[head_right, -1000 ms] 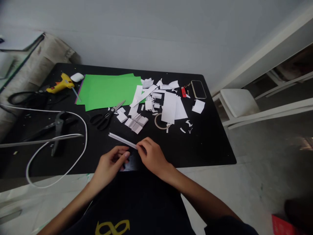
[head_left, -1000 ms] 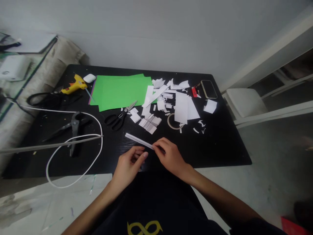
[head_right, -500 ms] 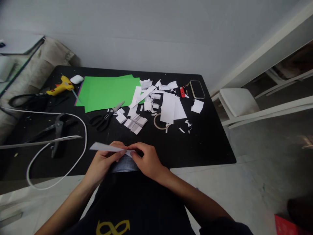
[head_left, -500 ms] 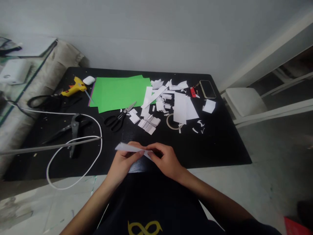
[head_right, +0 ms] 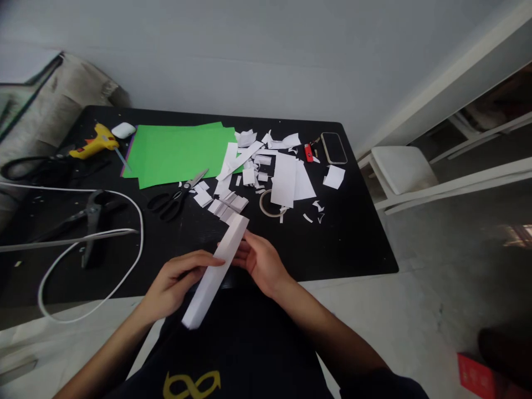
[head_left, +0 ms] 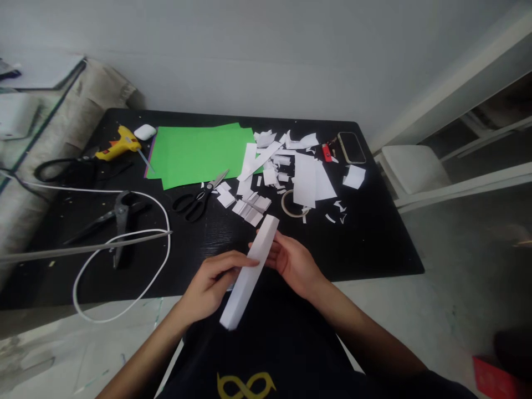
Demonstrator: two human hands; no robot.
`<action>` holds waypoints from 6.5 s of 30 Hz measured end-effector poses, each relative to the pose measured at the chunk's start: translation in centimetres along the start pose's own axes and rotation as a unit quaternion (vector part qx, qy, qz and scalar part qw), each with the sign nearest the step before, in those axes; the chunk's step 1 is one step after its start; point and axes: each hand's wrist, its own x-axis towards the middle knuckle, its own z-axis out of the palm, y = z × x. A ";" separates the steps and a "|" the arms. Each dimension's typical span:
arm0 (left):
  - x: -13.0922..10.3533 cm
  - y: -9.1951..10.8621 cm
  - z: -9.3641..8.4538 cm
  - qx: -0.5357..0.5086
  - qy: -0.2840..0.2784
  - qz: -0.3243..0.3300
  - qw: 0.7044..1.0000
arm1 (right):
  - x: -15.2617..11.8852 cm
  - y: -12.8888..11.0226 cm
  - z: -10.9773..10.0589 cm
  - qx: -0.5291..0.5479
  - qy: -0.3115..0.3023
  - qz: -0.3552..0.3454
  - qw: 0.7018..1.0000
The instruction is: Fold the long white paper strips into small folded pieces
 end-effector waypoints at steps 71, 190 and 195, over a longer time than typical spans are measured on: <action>0.1 -1.0 2.5 0.139 0.227 0.052 0.963 | -1.1 -1.2 2.9 -0.123 0.019 -0.146 0.981; 0.4 0.3 0.6 0.079 0.194 -0.023 0.978 | 0.3 -1.8 2.3 -0.219 -0.063 -0.111 0.967; 0.5 0.4 0.8 0.060 0.216 -0.011 0.975 | 0.2 -1.6 2.6 -0.218 -0.043 -0.156 0.962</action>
